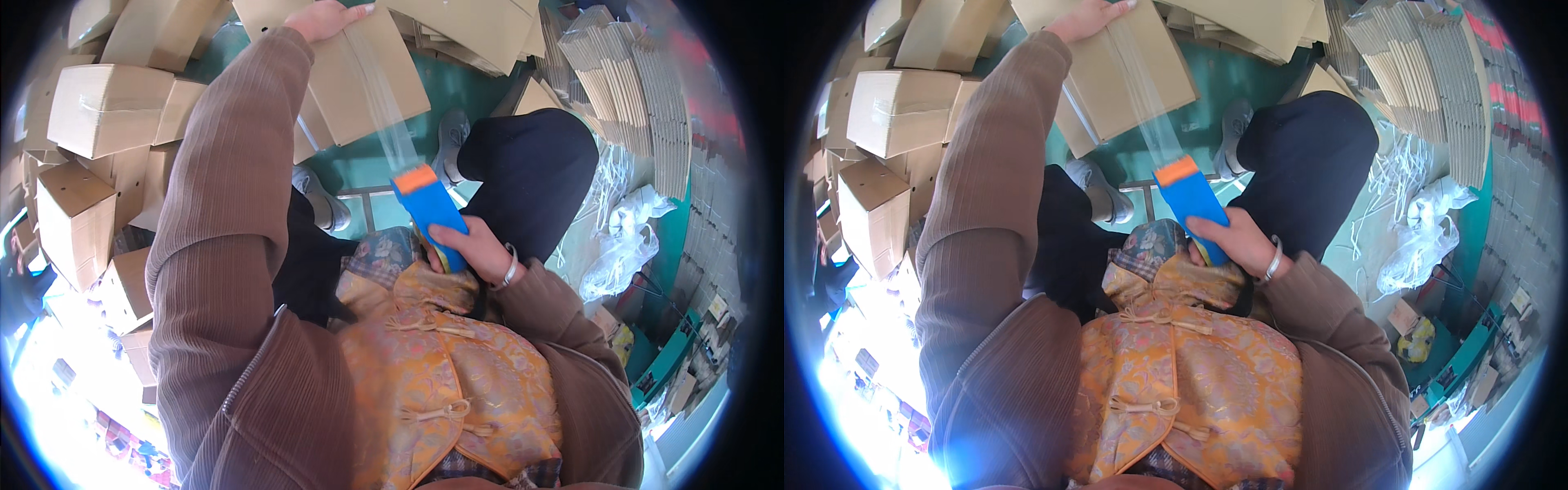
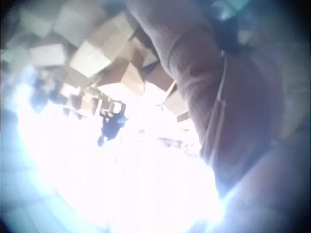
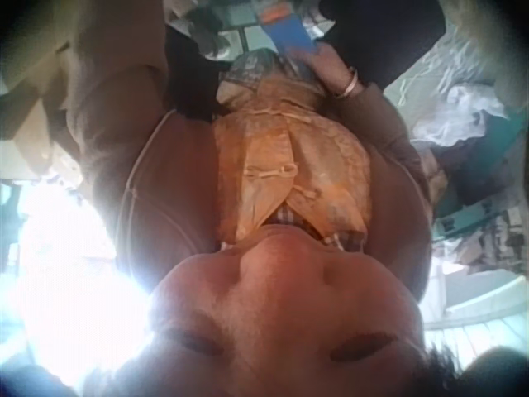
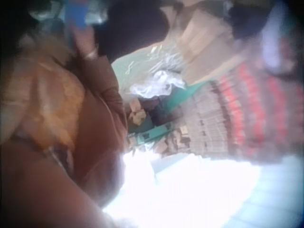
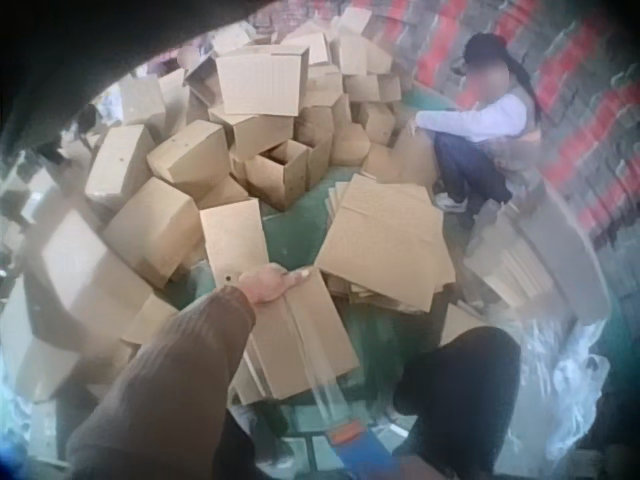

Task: The person assembles flat cardboard boxes by folding the flaps and sealing them with a handheld tape dispenser. They repeatedly pick up a flat box, fold it into shape, apply tape to the seams, and place the finished box aside.

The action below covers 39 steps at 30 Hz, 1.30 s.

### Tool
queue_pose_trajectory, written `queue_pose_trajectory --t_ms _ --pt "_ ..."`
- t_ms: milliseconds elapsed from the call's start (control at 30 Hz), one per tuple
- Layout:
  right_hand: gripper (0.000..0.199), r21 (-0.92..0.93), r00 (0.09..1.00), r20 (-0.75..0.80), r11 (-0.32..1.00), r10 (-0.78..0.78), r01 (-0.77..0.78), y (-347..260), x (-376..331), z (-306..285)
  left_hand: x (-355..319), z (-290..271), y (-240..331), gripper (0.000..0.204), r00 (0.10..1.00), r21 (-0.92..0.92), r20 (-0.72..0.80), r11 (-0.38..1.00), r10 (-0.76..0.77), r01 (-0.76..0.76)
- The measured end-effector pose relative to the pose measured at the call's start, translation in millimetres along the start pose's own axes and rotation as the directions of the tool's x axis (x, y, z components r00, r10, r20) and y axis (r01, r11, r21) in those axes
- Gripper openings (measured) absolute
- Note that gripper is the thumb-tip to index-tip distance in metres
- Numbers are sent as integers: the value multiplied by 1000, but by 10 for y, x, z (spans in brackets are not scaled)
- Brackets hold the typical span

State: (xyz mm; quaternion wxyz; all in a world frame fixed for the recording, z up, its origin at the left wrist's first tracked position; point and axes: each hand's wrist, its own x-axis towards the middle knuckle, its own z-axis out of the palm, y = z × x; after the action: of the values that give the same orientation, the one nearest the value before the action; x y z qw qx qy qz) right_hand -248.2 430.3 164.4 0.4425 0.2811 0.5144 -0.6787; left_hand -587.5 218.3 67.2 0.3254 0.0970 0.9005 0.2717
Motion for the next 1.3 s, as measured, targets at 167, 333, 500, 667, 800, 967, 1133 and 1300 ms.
queue_pose_trajectory --t_ms 167,333,500,667,800,967,1133,1300 --pt "27 39 999 -8 999 34 -34 234 117 -133 -184 -9 124 78 1000 70 -21 997 23 -21" --pt "26 0 967 -254 999 31 -32 -111 1325 -37 -281 24 154 80 992 166 -82 983 94 -80" --pt "26 342 940 -282 936 190 -87 -320 2229 189 -83 154 2 80 970 161 -172 976 171 -143" --pt "29 285 941 -214 938 261 -196 -369 2393 68 -78 624 -116 83 429 722 -591 685 683 -96" --pt "27 152 962 -220 980 161 -129 -390 2423 44 -770 1162 -23 95 674 699 -438 697 595 -161" --pt "28 -55 927 -193 939 323 -339 -294 2376 -403 -1216 1250 70 100 771 664 -277 694 573 -277" --pt "54 -545 899 -421 759 118 -355 -373 2488 -1115 -1295 1256 206 97 784 707 -313 682 536 -184" --pt "49 -504 551 -625 825 -553 255 -675 2428 -1214 -1417 1290 110 89 768 445 -442 857 464 -261"
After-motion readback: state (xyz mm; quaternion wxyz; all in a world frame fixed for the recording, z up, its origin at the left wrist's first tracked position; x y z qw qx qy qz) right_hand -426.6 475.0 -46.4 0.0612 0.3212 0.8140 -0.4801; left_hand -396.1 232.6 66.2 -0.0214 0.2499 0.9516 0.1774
